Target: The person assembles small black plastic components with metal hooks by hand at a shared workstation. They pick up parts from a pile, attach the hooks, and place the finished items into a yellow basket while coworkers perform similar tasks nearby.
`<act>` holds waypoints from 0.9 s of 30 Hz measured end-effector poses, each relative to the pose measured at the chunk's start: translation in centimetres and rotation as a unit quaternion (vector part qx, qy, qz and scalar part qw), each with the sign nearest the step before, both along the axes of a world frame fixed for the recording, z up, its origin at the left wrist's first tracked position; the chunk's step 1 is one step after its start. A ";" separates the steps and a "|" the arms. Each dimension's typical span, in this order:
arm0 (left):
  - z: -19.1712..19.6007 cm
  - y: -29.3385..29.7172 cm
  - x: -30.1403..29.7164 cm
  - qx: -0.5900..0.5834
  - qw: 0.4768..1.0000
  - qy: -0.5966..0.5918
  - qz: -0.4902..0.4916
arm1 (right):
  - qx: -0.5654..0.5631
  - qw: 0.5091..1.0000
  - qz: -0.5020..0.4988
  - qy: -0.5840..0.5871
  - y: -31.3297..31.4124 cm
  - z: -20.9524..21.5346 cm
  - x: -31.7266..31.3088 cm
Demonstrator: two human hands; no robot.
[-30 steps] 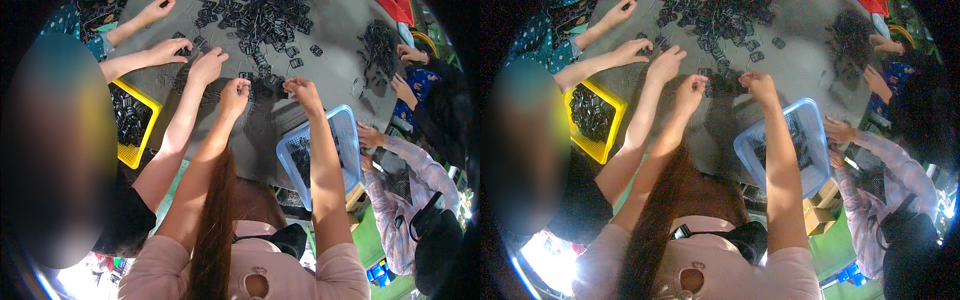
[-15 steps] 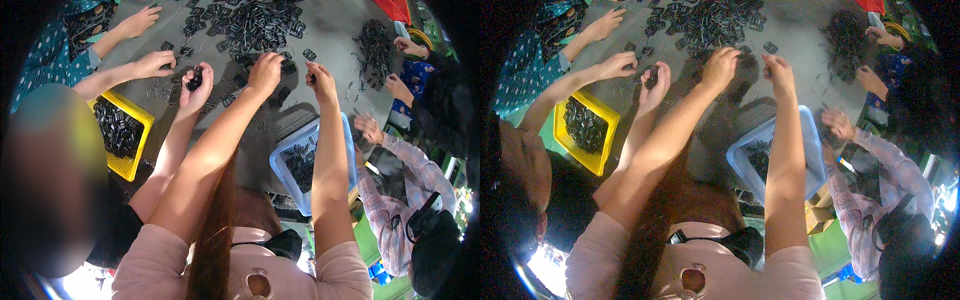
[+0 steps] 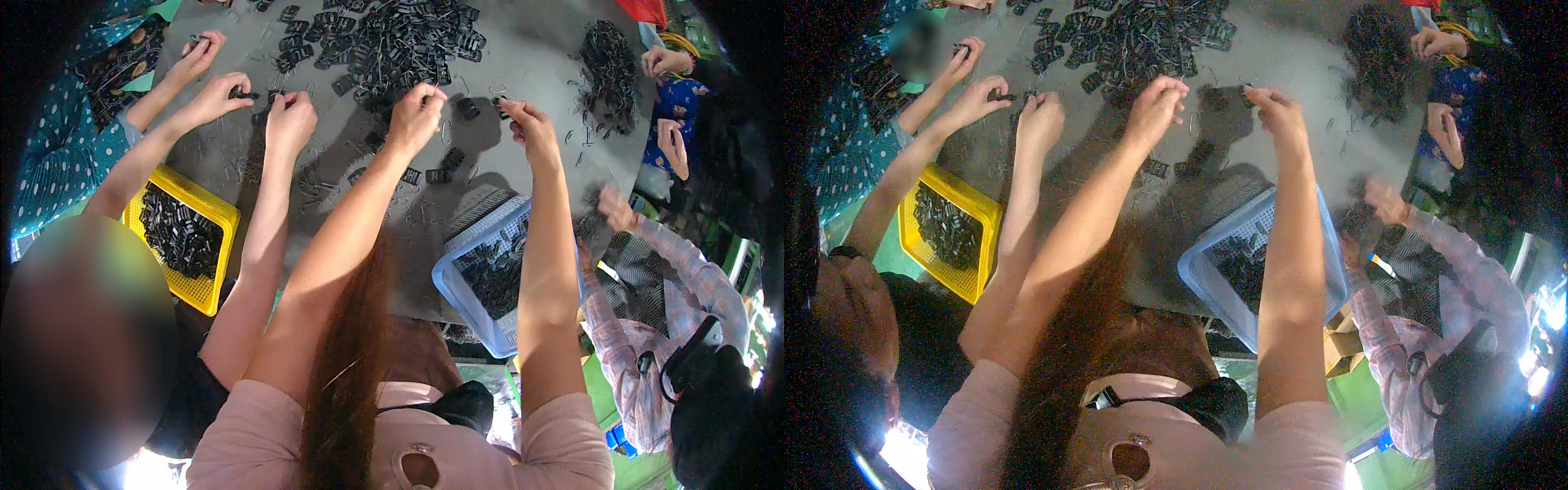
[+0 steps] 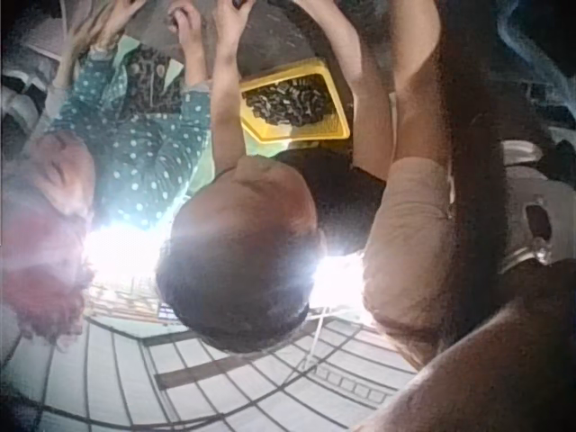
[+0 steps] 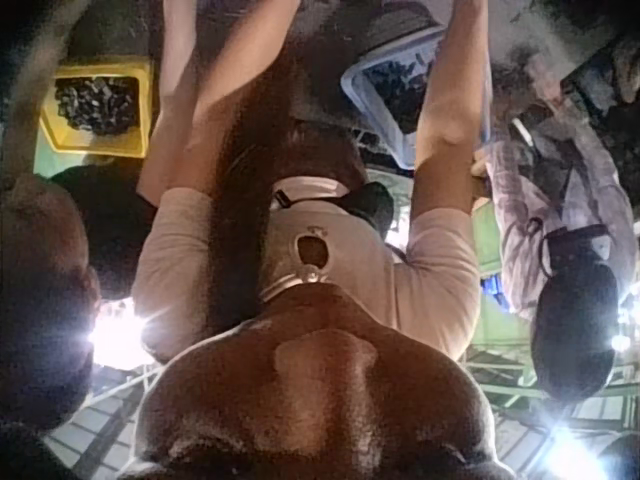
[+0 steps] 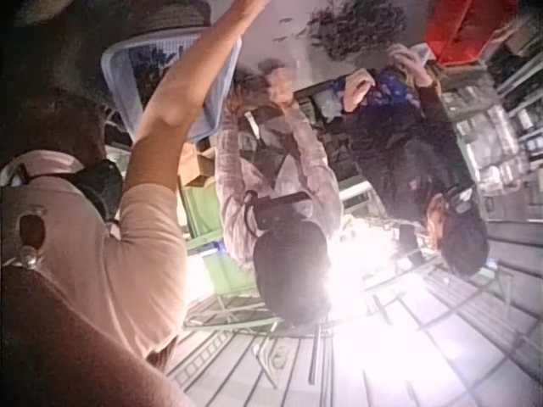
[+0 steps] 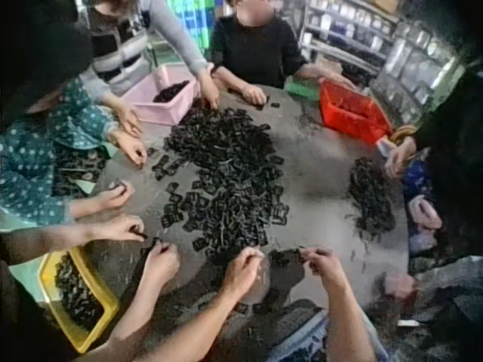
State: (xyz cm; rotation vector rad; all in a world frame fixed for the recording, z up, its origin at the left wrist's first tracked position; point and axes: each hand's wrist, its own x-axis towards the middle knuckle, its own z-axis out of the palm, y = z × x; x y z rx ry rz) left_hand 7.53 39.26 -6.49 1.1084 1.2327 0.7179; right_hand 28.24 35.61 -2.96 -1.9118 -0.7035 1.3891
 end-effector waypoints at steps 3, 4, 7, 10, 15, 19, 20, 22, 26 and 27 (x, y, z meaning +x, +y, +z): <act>-2.1 -0.2 2.7 0.242 0.953 0.170 -0.060 | 0.132 0.932 -0.108 0.319 -2.4 1.9 -0.2; -1.0 -0.5 3.5 0.251 0.937 0.223 -0.095 | 0.174 0.890 -0.129 0.401 -2.9 3.1 -0.8; -1.9 -0.1 4.7 0.343 0.869 0.307 -0.181 | 0.164 0.907 -0.154 0.356 -2.6 3.1 -1.7; -2.1 0.0 3.4 0.316 0.871 0.296 -0.232 | 0.075 0.993 -0.003 0.090 -2.7 2.5 -2.7; -2.4 -2.5 -2.4 0.207 0.973 0.096 -0.043 | -0.103 0.818 0.377 -0.423 -4.0 -2.1 -7.1; -0.6 -5.4 -6.4 -0.318 0.932 -0.165 0.045 | -0.095 0.890 0.372 -0.246 -4.2 -2.4 -7.3; -0.4 -6.0 -6.0 -0.278 0.951 -0.135 0.017 | -0.098 0.943 0.302 -0.094 -4.1 -0.7 -5.8; -1.2 -7.4 -3.4 -0.067 0.981 0.146 -0.110 | -0.051 0.974 0.161 0.152 -4.6 1.8 -3.8; -0.3 -10.6 -2.0 0.174 0.890 0.327 -0.268 | 0.075 0.958 0.009 0.278 -4.5 5.6 -7.2; -0.4 -10.9 -2.3 0.196 0.886 0.323 -0.268 | 0.076 0.970 0.016 0.229 -3.9 4.6 -7.7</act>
